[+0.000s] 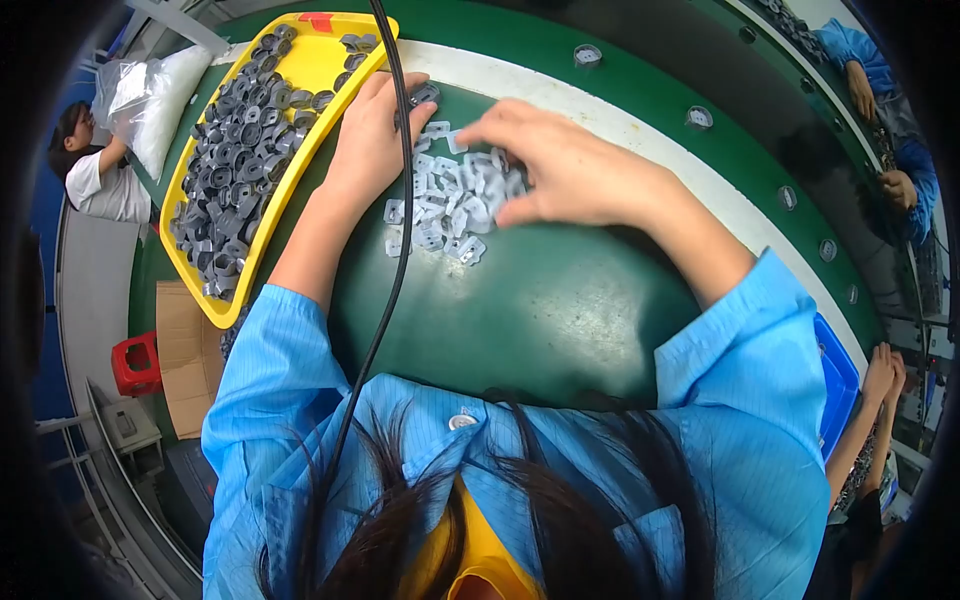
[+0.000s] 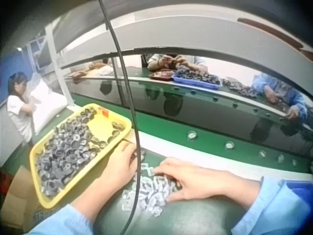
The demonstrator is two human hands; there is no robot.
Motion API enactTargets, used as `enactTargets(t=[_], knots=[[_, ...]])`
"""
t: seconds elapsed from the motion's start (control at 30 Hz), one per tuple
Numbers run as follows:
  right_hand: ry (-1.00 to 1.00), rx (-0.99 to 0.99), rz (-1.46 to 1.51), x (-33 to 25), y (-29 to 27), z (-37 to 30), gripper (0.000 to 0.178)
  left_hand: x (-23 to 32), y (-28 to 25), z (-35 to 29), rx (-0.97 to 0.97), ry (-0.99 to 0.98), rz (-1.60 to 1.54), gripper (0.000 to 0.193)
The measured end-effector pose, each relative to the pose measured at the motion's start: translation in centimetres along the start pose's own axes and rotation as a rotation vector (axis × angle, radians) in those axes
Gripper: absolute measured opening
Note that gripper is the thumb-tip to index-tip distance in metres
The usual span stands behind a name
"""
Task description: The person assembles small circular plastic components onto translucent holders by hand at a factory workbench.
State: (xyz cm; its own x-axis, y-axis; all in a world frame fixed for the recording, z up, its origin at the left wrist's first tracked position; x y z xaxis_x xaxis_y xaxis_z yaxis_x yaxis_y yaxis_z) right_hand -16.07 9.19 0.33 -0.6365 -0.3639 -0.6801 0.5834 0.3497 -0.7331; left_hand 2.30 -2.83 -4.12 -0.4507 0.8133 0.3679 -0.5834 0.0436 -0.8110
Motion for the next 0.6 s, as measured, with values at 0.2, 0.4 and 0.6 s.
enactTargets(t=[0.2, 0.4, 0.6], knots=[[-0.015, 0.269, 0.165, 5.3, -1.2, 3.7, 0.054, 0.2, 0.1, 2.2, 0.056, -0.234, -0.375, 0.038], [0.174, 0.287, 0.522, 7.0, -2.8, 4.0, 0.030, 2.1, 0.2, 2.0, 0.095, -0.464, -1.073, 0.043], [0.329, 0.170, 0.404, 6.5, -3.8, 3.2, 0.015, 0.9, 1.6, 4.1, 0.058, -0.442, -1.138, 0.047]])
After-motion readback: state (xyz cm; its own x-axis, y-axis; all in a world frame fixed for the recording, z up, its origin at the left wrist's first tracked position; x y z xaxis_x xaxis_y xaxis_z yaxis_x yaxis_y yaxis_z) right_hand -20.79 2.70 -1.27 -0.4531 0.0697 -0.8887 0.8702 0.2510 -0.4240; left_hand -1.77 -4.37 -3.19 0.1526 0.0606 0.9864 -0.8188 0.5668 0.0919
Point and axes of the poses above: each hand's wrist, its own z-axis towards the middle knuckle, its own y-axis out of the palm, x = y × z, the point moved 1 cm from there along z, towards the middle knuckle, and after that the axes turned 7 degrees about -x, right-handed, at the moved point
